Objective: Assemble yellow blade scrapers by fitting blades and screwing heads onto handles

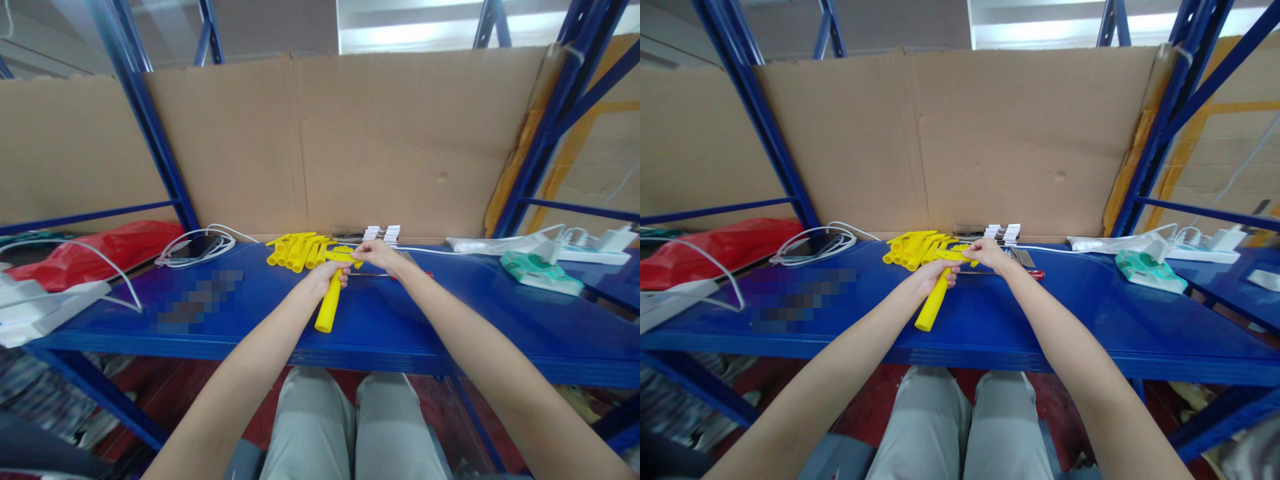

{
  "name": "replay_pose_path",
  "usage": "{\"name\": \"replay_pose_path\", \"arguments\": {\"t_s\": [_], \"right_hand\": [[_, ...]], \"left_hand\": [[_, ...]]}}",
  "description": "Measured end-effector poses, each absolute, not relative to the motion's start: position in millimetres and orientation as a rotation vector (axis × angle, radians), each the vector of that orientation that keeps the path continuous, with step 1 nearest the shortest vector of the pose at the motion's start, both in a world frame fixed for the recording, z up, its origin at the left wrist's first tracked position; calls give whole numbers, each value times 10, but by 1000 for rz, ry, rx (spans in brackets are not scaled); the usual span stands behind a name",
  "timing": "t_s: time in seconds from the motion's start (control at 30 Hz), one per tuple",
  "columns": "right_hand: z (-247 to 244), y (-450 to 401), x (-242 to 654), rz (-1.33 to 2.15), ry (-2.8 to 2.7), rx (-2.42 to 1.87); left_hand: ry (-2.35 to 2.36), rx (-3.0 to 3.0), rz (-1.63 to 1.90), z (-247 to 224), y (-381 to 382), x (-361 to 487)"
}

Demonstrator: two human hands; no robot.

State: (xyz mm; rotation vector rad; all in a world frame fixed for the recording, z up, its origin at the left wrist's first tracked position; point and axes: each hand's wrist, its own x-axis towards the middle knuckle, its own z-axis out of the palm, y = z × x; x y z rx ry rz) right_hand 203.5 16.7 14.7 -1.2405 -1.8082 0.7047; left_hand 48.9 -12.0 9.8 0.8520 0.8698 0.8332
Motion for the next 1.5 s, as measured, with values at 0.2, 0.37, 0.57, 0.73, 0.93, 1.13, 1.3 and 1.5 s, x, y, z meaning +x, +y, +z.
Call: {"name": "replay_pose_path", "arguments": {"t_s": [0.2,0.37,0.57,0.73,0.93,1.13,1.3,1.5], "right_hand": [[142,153,2005,643,-1821,-1272],[120,182,1995,580,-1746,-1296],[81,221,2024,609,-1685,-1287],[69,225,2047,687,-1727,-1257],[86,182,2011,802,-1666,-1271],[71,204,2043,1174,-1499,-1187],[78,224,2100,1438,-1398,-1031],[56,243,2076,1409,-1457,-1015]], "left_hand": [[868,864,833,92,-104,485],[859,871,830,97,-116,483],[855,855,838,100,-119,486],[846,849,839,92,-112,481],[856,833,848,89,-122,498],[837,847,865,104,-128,492],[843,871,883,101,-113,481],[879,886,900,112,-123,488]]}}
